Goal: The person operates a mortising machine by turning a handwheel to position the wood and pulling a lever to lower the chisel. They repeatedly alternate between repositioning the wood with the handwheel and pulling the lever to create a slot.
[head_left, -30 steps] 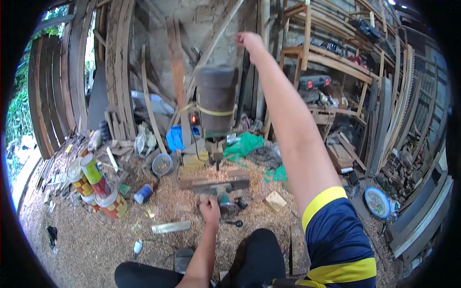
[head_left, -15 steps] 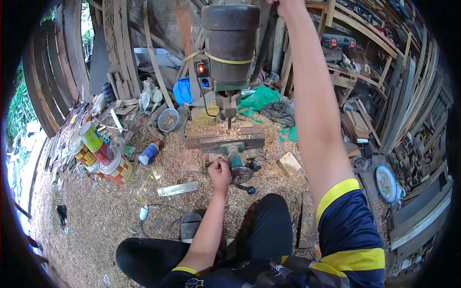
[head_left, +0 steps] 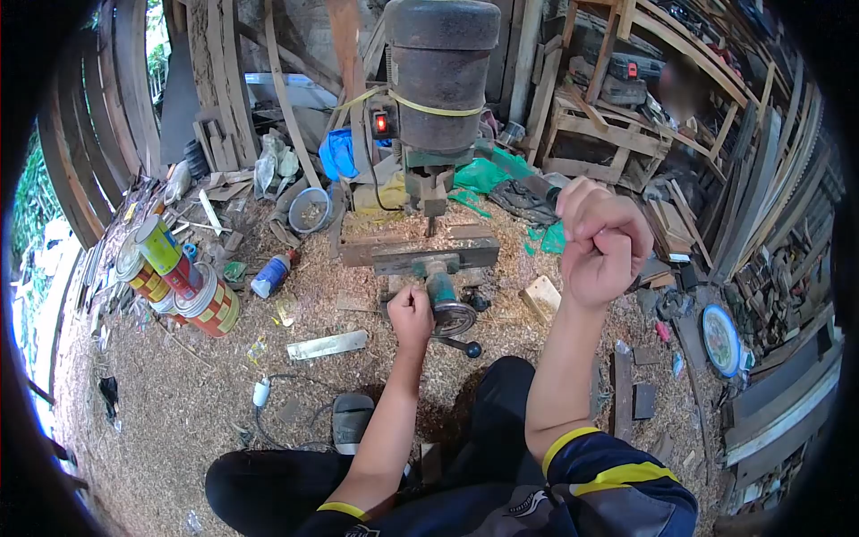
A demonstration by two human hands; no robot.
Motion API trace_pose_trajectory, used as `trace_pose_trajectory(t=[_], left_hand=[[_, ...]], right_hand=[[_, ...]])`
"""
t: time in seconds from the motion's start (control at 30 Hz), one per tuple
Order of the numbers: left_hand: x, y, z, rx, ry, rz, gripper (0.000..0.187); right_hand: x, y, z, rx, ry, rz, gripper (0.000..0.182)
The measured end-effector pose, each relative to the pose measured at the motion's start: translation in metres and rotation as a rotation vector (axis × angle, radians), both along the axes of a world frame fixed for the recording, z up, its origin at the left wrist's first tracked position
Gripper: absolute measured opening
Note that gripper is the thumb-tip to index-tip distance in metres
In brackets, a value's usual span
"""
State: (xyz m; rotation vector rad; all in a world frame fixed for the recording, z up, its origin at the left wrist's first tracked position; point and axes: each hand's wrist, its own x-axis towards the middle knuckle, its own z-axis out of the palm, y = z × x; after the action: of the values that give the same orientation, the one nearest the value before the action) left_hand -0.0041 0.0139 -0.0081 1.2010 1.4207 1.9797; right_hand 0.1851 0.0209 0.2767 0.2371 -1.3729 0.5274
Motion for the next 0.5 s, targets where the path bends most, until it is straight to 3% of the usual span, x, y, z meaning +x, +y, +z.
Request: trace_pose_trajectory(t=[0.17, 0.27, 0.33, 0.37, 0.43, 0.47, 0.5], left_hand=[[0.002, -0.002, 0.006, 0.008, 0.039, 0.048, 0.037], [0.001, -0.002, 0.004, -0.012, -0.006, 0.002, 0.036], [0.002, -0.003, 0.005, -0.008, 0.038, 0.039, 0.036], [0.001, -0.001, 0.008, -0.006, 0.035, 0.041, 0.036], [0.003, -0.003, 0.008, -0.012, 0.003, 0.049, 0.034], [0.003, -0.005, 0.010, -0.020, 0.001, 0.044, 0.034], [0.002, -0.006, 0.012, 0.004, 0.029, 0.029, 0.036]], right_hand=[[0.002, -0.004, 0.002, -0.051, -0.023, -0.027, 0.016], [0.012, -0.006, 0.012, -0.055, -0.135, -0.025, 0.025], [0.024, -0.018, 0.029, -0.239, -0.396, 0.150, 0.058], [0.029, -0.020, 0.042, -0.237, -0.399, 0.151, 0.058], [0.035, -0.019, 0.073, -0.543, -0.864, 0.246, 0.101], [0.033, -0.014, 0.090, -0.553, -0.864, 0.244, 0.101], [0.028, -0.006, 0.107, -0.570, -1.173, 0.309, 0.109]])
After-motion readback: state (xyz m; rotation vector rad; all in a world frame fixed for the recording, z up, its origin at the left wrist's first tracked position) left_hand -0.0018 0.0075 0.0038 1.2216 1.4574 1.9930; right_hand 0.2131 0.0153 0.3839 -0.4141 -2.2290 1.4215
